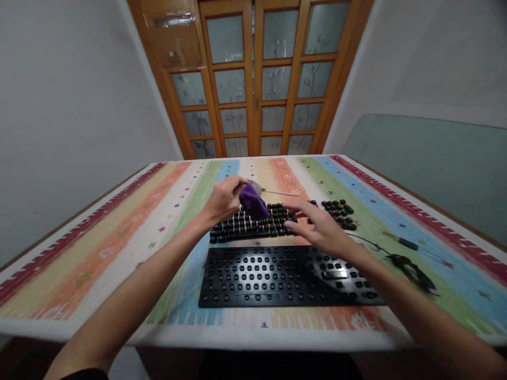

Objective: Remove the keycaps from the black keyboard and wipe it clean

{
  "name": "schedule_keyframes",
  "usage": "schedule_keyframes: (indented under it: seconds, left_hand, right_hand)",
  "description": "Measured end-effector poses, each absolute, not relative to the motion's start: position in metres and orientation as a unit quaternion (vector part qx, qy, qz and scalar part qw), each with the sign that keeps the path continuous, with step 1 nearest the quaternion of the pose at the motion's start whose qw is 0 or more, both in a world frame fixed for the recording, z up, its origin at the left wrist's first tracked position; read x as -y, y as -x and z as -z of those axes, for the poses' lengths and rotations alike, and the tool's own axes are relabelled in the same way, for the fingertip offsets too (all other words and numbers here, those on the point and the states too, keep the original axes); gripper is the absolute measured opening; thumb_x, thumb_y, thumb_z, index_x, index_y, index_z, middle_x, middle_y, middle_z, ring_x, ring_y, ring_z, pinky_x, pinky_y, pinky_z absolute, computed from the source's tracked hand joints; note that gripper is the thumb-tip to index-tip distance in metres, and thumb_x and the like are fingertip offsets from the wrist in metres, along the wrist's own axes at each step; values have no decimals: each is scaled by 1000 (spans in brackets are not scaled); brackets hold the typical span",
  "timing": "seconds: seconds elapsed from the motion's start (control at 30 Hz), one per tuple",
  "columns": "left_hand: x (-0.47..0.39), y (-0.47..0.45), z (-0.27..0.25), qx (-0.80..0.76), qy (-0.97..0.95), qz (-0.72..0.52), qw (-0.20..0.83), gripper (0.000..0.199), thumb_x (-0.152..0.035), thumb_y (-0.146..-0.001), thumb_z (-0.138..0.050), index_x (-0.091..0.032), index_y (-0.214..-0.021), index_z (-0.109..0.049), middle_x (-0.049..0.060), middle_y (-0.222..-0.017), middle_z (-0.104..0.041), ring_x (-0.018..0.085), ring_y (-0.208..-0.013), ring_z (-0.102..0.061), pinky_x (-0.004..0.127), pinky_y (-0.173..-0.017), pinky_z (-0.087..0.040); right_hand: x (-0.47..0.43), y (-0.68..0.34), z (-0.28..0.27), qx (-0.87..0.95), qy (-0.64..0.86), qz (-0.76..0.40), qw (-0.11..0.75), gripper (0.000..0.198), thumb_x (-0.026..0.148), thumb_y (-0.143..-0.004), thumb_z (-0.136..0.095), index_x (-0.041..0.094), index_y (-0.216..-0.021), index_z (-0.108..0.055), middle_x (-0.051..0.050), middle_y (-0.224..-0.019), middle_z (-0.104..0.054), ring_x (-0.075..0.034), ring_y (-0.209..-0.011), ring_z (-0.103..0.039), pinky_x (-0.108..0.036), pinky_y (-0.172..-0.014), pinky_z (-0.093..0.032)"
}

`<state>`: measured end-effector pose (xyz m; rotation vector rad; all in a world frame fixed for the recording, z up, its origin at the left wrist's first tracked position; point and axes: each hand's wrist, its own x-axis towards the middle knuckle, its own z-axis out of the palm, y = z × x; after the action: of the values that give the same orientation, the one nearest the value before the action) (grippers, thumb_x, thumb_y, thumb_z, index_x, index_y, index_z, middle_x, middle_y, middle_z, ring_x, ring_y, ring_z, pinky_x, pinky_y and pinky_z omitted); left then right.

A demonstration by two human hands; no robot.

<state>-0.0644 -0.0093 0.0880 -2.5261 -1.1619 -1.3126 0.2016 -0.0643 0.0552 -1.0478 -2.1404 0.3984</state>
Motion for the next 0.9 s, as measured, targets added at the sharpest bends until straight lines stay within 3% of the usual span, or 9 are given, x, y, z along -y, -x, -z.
schedule_keyframes:
  seconds: [0.07, 0.13, 0.27, 0.37, 0.53, 0.67, 0.9]
  left_hand:
    - [29, 75, -86, 370, 819, 437, 28, 16, -16, -91, -50, -16, -88, -66, 3, -80, -70, 15, -73, -64, 27, -74, -51]
    - [46, 86, -84, 367, 814, 451, 11, 14, -18, -90, -53, -16, -86, -67, 2, -77, -70, 14, -71, -64, 26, -71, -51]
    - [70, 113, -78, 397, 767, 500, -60, 12, -23, -87, -59, -16, -82, -67, 3, -76, -70, 15, -69, -65, 27, -68, -52]
    - [84, 137, -65, 439, 716, 527, -129, 14, -28, -87, -61, -15, -86, -68, 4, -80, -71, 17, -74, -67, 29, -72, -54]
    - [120, 157, -23, 520, 615, 553, -212, 30, -33, -91, -55, -18, -117, -60, 7, -95, -73, 19, -86, -70, 36, -85, -55]
    - [150, 145, 13, 580, 590, 496, -263, 37, -34, -93, -52, -21, -127, -51, 10, -115, -71, 23, -105, -68, 43, -96, -52]
    - [176, 114, 42, 612, 623, 438, -214, 72, -43, -87, -65, -22, -146, -30, 16, -149, -44, 30, -139, -43, 52, -118, -33]
  right_hand:
    - [66, -156, -57, 842, 327, -223, 366, 48, 42, -91, -63, 22, -133, -51, -13, -129, -62, -25, -108, -64, -44, -91, -53]
    - [66, -118, -55, 836, 283, -256, 395, 52, 40, -87, -69, 20, -131, -50, -13, -124, -65, -24, -106, -65, -43, -90, -53]
    - [64, -70, -51, 804, 250, -290, 454, 26, 29, -92, -61, 16, -114, -56, -7, -98, -71, -19, -84, -66, -35, -79, -53]
    - [57, -54, -52, 813, 247, -262, 458, 21, 21, -91, -57, 16, -111, -61, -6, -96, -73, -18, -84, -66, -33, -80, -51]
    - [40, -50, -47, 879, 260, -193, 349, 25, 12, -85, -55, 18, -101, -73, -6, -99, -76, -20, -92, -68, -34, -87, -48]
    - [34, -48, -32, 914, 274, -174, 244, 27, 14, -84, -57, 18, -101, -77, -6, -99, -77, -20, -91, -70, -31, -86, -49]
    - [36, -37, -18, 956, 246, -122, 105, 29, 18, -88, -55, 21, -107, -78, -7, -95, -74, -19, -85, -66, -27, -76, -46]
